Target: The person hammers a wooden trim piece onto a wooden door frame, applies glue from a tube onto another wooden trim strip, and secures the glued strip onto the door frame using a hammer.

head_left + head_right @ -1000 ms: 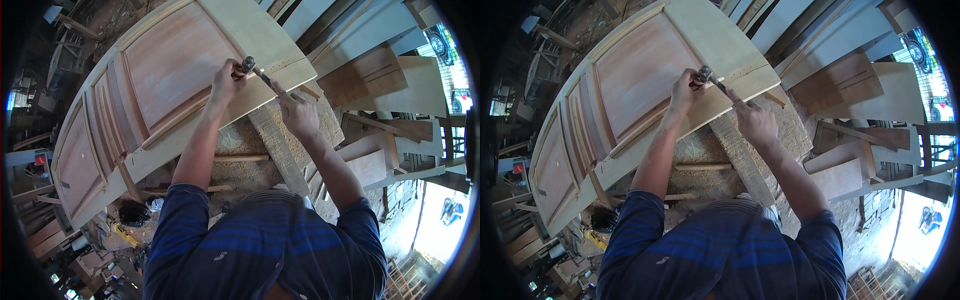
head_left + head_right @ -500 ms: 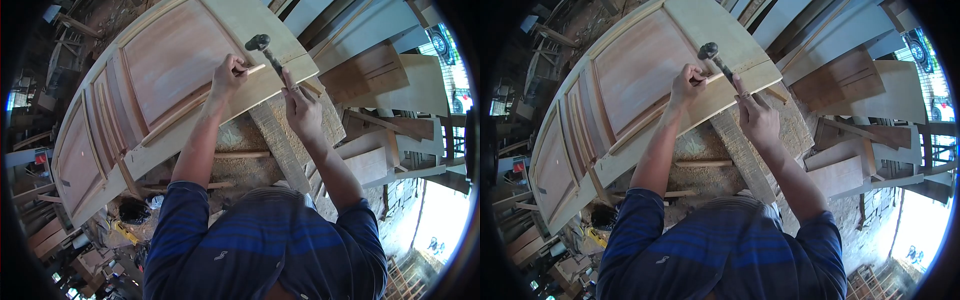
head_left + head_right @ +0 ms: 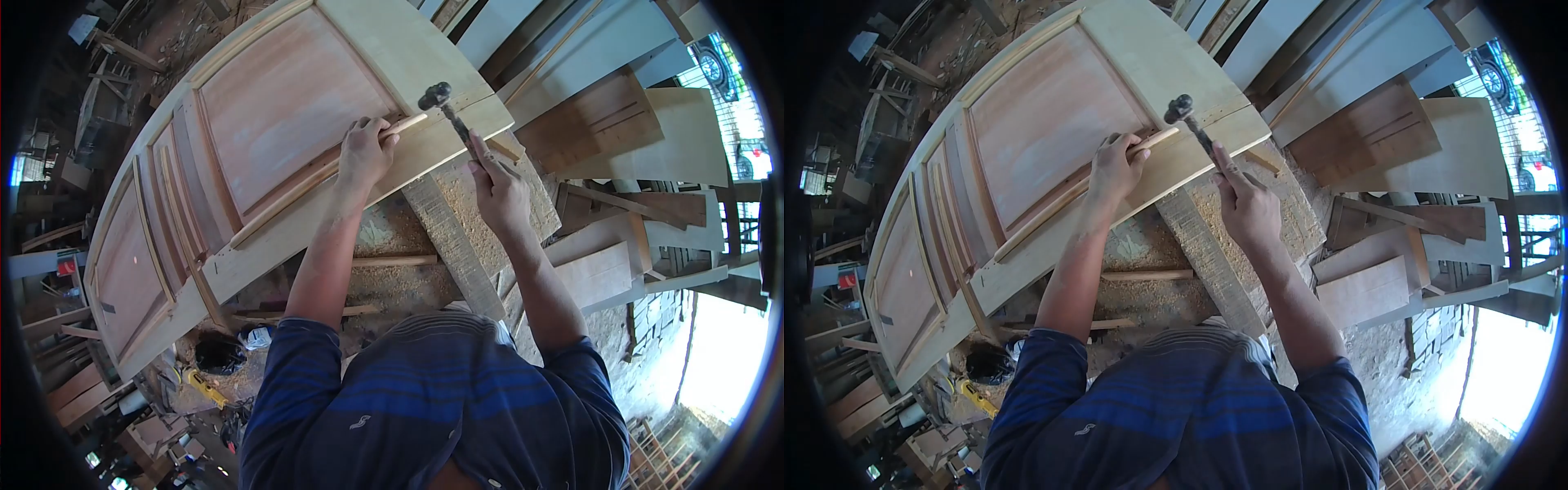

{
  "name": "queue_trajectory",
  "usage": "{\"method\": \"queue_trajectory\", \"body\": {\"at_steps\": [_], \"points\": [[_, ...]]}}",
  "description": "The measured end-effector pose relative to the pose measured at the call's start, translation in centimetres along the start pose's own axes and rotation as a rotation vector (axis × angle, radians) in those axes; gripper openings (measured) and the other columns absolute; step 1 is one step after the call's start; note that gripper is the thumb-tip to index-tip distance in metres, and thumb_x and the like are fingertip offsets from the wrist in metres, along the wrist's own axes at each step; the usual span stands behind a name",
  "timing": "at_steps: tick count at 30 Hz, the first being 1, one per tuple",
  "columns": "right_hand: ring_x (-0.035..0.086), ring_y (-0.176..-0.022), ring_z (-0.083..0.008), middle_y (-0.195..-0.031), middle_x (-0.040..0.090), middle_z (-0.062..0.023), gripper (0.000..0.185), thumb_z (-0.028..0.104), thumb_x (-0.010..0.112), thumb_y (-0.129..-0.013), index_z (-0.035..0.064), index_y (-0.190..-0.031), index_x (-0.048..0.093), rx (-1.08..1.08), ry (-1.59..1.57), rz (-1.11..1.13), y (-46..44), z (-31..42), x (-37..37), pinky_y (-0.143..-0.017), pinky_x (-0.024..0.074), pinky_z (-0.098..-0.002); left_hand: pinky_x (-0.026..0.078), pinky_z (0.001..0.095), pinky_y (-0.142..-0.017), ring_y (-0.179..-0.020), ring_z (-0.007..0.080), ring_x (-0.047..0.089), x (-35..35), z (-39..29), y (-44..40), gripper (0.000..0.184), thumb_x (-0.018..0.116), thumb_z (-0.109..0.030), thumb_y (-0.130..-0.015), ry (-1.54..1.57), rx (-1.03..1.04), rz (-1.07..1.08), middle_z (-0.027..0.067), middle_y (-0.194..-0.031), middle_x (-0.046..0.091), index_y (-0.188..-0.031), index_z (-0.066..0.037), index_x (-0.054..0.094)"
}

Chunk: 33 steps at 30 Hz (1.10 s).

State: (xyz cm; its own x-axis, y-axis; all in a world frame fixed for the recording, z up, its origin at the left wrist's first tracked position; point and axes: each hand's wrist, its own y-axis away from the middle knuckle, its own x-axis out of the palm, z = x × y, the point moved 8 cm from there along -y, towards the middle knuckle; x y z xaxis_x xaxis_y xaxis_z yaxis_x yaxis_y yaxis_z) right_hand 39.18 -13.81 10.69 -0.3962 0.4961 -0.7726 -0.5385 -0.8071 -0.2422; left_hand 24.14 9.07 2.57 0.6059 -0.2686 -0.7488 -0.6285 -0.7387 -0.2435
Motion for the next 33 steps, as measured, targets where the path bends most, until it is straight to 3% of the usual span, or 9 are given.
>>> {"method": "queue_trajectory", "body": {"at_steps": [5, 10, 14, 17, 20, 23, 26, 29, 33], "points": [[0.078, -0.085, -0.0350, -0.099, 0.079, -0.0172, 0.053, 0.022, 0.069, -0.110, 0.0320, -0.162, 0.061, 0.056, 0.034, 0.057, 0.4, -0.1, 0.6, -0.077, 0.0608, -0.0456, 0.055, 0.0512, -0.106, -0.116, 0.0383, 0.071, -0.6, -1.0, -0.1, 0.027, 0.083, -0.022, -0.097, -0.085, -0.092, 0.056, 0.0163, -0.116, 0.077, -0.117, -0.005, 0.078], [0.078, -0.085, -0.0354, -0.098, 0.077, -0.0156, 0.056, 0.026, 0.068, -0.110, 0.0417, -0.163, 0.057, 0.051, 0.088, 0.120, -0.2, 1.3, 1.5, -0.076, 0.0611, -0.0483, 0.052, 0.0506, -0.109, -0.116, 0.0370, 0.071, -0.1, -0.9, -0.3, 0.026, 0.083, -0.023, -0.097, -0.143, -0.079, 0.059, 0.0146, -0.114, 0.077, -0.117, -0.008, 0.079], [0.078, -0.085, -0.0366, -0.099, 0.077, -0.0151, 0.059, 0.025, 0.068, -0.110, 0.0459, -0.163, 0.055, 0.019, 0.127, 0.152, -0.7, 1.8, 2.6, -0.075, 0.0615, -0.0504, 0.050, 0.0509, -0.110, -0.115, 0.0348, 0.071, -0.2, 0.1, -0.1, 0.023, 0.082, -0.024, -0.097, -0.011, -0.127, 0.028, 0.0116, -0.111, 0.078, -0.116, -0.011, 0.082], [0.078, -0.083, -0.0369, -0.098, 0.077, -0.0151, 0.056, 0.024, 0.068, -0.110, 0.0419, -0.162, 0.059, 0.015, 0.188, 0.193, -0.9, 2.0, 3.0, -0.074, 0.0615, -0.0500, 0.048, 0.0502, -0.110, -0.114, 0.0327, 0.070, 0.1, 0.2, -0.1, 0.022, 0.082, -0.025, -0.096, 0.005, -0.184, 0.065, 0.0096, -0.110, 0.078, -0.114, -0.013, 0.083], [0.075, -0.073, -0.0344, -0.090, 0.075, -0.0076, 0.055, 0.029, 0.070, -0.109, 0.0376, -0.162, 0.059, -0.100, 0.124, 0.036, -1.2, 3.1, 1.4, -0.065, 0.0608, -0.0487, 0.046, 0.0484, -0.110, -0.114, 0.0312, 0.071, -0.1, 0.3, -0.3, 0.022, 0.083, -0.026, -0.096, -0.030, -0.182, 0.058, 0.0085, -0.109, 0.078, -0.114, -0.013, 0.084], [0.076, -0.073, -0.0333, -0.090, 0.075, -0.0083, 0.056, 0.027, 0.070, -0.108, 0.0365, -0.163, 0.059, -0.142, 0.073, -0.088, -1.3, 4.3, -0.5, -0.064, 0.0607, -0.0481, 0.045, 0.0472, -0.110, -0.113, 0.0308, 0.071, 0.2, 0.7, -0.3, 0.023, 0.083, -0.028, -0.095, -0.027, -0.185, 0.056, 0.0083, -0.108, 0.078, -0.113, -0.014, 0.085], [0.076, -0.078, -0.0338, -0.099, 0.079, -0.0137, 0.054, 0.017, 0.072, -0.107, 0.0293, -0.159, 0.064, -0.228, 0.096, -0.067, -0.4, 1.4, 2.5, -0.069, 0.0600, -0.0465, 0.045, 0.0474, -0.110, -0.113, 0.0310, 0.071, 0.5, 0.7, -0.3, 0.023, 0.084, -0.029, -0.094, -0.017, -0.180, 0.043, 0.0079, -0.106, 0.078, -0.113, -0.014, 0.085], [0.074, -0.072, -0.0309, -0.097, 0.079, -0.0117, 0.053, 0.014, 0.072, -0.106, 0.0235, -0.158, 0.066, -0.118, 0.257, 0.131, -1.5, 2.5, 2.6, -0.068, 0.0593, -0.0440, 0.044, 0.0480, -0.109, -0.113, 0.0311, 0.071, 0.3, 0.6, -0.5, 0.024, 0.084, -0.029, -0.094, -0.007, -0.165, 0.033, 0.0076, -0.106, 0.078, -0.113, -0.014, 0.085], [0.074, -0.070, -0.0312, -0.089, 0.075, -0.0109, 0.052, 0.020, 0.071, -0.108, 0.0288, -0.159, 0.064, -0.165, 0.067, -0.077, -2.0, 4.8, -0.6, -0.064, 0.0586, -0.0460, 0.044, 0.0484, -0.110, -0.113, 0.0310, 0.071, 0.4, 0.7, -0.4, 0.024, 0.084, -0.027, -0.093, -0.015, -0.182, 0.059, 0.0073, -0.106, 0.078, -0.113, -0.014, 0.085]]}}
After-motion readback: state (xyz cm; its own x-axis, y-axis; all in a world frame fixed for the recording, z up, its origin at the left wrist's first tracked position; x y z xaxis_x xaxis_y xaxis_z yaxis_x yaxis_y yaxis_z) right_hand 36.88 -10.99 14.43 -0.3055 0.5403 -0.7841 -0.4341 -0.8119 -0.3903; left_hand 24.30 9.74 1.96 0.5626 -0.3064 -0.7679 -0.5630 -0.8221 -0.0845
